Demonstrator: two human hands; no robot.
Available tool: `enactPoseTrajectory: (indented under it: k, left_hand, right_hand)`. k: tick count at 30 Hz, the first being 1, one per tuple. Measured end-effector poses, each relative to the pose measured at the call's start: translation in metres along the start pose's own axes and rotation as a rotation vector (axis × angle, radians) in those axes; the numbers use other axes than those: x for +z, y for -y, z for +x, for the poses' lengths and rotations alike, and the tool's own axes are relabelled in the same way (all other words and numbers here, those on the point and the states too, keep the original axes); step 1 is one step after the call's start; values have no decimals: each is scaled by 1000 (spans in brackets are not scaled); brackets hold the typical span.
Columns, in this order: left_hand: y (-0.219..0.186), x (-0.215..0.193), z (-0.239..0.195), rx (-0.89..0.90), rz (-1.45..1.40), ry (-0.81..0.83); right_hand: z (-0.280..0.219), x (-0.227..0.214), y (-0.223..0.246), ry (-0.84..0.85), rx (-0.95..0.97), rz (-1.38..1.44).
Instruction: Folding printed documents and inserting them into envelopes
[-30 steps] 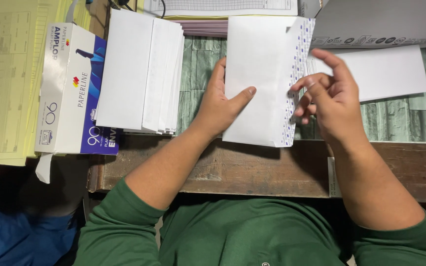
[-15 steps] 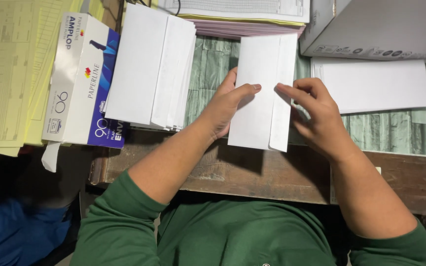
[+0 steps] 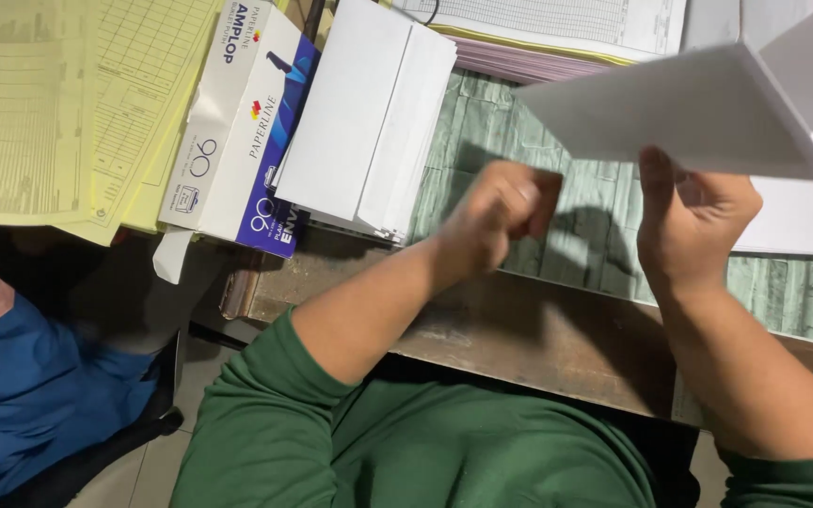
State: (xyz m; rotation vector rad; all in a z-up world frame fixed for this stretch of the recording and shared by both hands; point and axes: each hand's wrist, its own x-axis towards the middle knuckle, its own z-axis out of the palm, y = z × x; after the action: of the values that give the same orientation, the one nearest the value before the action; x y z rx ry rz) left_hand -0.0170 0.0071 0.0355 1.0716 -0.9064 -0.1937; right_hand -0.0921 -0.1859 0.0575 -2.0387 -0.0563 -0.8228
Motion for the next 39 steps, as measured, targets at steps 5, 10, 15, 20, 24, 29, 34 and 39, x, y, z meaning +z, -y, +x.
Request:
enactPoseTrajectory:
  k: [5,10,15,20,24,29,34,39]
  left_hand:
    - [-28,38,-4,-173,818,629]
    - [-19,50,-13,-503,967,944]
    - [-7,44,-21,-352,870,811]
    - [-13,40,-14,-462,857,844]
    - [-5,39,-15,-457,863,878]
    - [-7,36,-12,-474,850,895]
    - [-7,37,-11,-494,804,888]
    - [-12,36,-7,-503,774,878]
  right_hand:
    - [61,48,22,-21,-307,70]
    - [91,125,39,-65,-802,-19]
    - [74,171,28,707,-751,-354]
    - [80,160,27,655,-706,-285]
    - [107,129,7,430,-567,-233]
    - [127,67,-60,472,-370,-726]
    - [132,48,-76,528,-69,-832]
    - [135,42,-96,404,-249,-791]
